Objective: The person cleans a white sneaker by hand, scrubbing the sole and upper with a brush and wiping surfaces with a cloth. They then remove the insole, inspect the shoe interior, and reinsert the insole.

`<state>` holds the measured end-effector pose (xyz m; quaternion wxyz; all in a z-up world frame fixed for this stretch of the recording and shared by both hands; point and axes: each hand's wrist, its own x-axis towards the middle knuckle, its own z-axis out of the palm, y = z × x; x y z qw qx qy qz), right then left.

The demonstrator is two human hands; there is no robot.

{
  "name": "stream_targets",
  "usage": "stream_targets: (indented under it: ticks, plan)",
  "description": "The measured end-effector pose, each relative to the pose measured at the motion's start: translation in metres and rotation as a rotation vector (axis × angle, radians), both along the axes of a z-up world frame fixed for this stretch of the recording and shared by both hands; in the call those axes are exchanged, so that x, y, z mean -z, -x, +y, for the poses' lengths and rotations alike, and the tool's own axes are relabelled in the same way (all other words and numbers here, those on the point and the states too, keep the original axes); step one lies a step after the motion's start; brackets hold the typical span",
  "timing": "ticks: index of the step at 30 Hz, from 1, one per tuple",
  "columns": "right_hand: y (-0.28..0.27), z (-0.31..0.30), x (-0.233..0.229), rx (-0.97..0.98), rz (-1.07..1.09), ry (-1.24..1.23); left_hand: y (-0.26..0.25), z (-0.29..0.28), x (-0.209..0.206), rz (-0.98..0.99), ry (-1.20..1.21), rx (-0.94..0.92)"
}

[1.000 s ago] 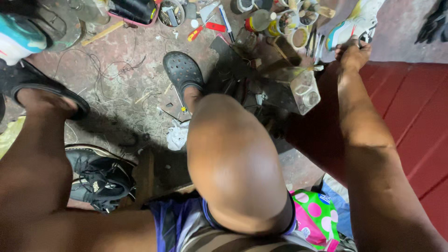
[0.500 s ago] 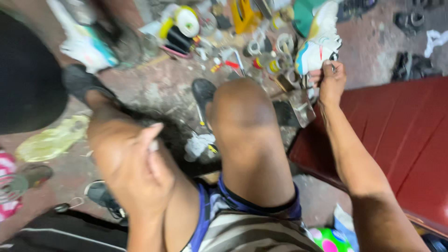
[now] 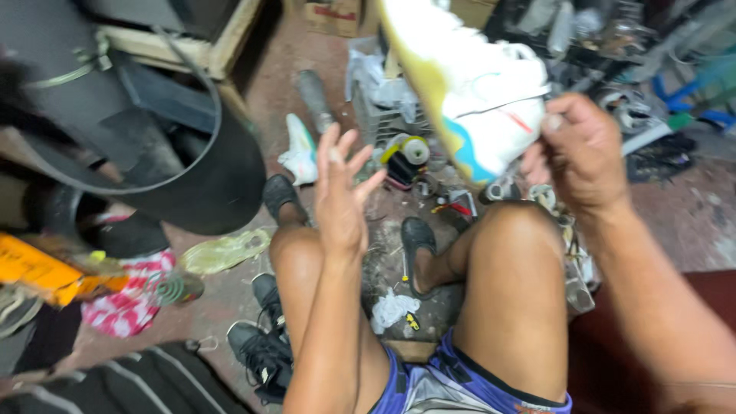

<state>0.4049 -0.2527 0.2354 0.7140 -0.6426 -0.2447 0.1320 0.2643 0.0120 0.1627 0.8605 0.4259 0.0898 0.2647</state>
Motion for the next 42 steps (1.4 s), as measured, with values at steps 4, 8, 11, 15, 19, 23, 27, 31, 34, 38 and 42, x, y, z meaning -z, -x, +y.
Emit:
stream_targets:
  ticks: [4,8,11,15,19,23,27,31,34,38,42]
  plan:
    - [0.037,0.049,0.024,-0.157,0.193,-0.193,0.002,0.0,0.016,-0.02,0.121,0.099]
    - [0.06,0.064,0.049,-0.137,0.236,-0.067,0.02,-0.006,0.031,-0.071,0.313,0.151]
    - [0.063,0.06,0.064,-0.114,0.214,0.039,0.02,-0.007,0.029,-0.078,0.362,0.17]
    - [0.046,0.056,0.076,-0.13,0.263,0.006,0.018,-0.002,0.026,-0.064,0.331,0.187]
    - [0.047,0.053,0.076,-0.133,0.242,0.077,0.021,-0.005,0.029,-0.044,0.397,0.144]
    - [0.046,0.056,0.07,-0.114,0.243,0.076,0.016,-0.008,0.029,-0.054,0.432,0.132]
    - [0.047,0.06,0.063,-0.081,0.222,0.121,0.015,-0.009,0.027,-0.034,0.41,0.123]
    - [0.048,0.066,0.053,-0.056,0.149,0.164,0.012,-0.009,0.027,-0.032,0.418,0.113]
    - [0.05,0.072,0.054,-0.027,0.125,0.093,0.012,-0.008,0.027,-0.02,0.415,0.087]
    - [0.053,0.078,0.066,-0.014,0.139,0.141,0.009,-0.01,0.027,-0.03,0.424,0.067]
    - [0.06,0.084,0.081,-0.153,0.28,0.026,0.005,-0.014,0.029,-0.101,0.391,0.056]
